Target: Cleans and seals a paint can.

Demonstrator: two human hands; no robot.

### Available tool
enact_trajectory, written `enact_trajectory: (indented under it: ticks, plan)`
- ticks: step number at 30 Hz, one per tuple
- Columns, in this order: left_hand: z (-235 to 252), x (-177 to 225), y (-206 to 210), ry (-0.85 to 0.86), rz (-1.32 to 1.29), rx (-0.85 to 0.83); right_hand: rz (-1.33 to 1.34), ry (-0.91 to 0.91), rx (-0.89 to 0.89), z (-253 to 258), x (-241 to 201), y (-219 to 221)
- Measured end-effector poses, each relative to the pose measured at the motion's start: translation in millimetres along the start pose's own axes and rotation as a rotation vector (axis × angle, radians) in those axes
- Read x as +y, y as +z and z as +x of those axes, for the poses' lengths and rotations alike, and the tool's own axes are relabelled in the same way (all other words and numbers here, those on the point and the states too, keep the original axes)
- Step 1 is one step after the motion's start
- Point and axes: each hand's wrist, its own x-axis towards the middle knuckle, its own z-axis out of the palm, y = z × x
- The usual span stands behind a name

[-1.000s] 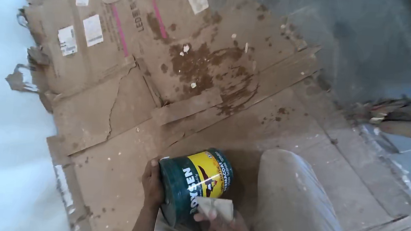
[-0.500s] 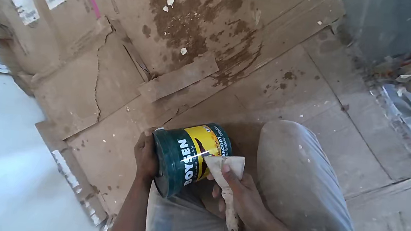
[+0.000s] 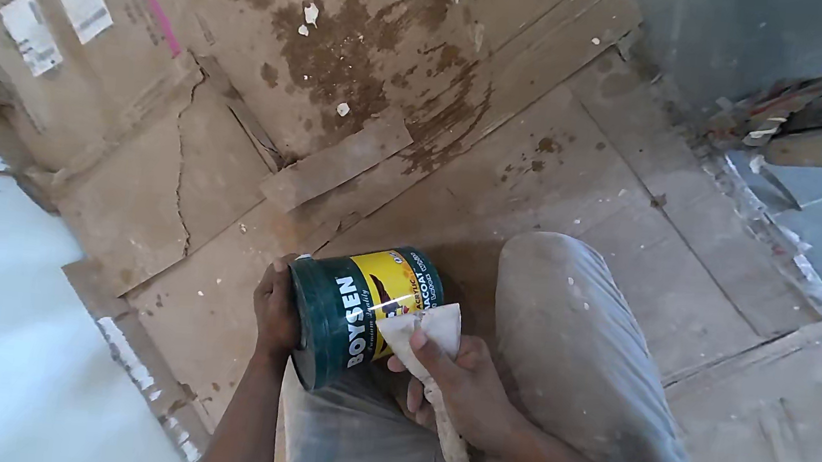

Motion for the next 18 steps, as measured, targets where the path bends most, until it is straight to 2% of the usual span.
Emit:
enact_trajectory:
  ticks: [18]
  plan:
    - [-11.1, 10.3, 16.3, 0.117, 0.181, 0.032, -0.131, 0.105, 0.020, -3.5, -17.6, 19.8]
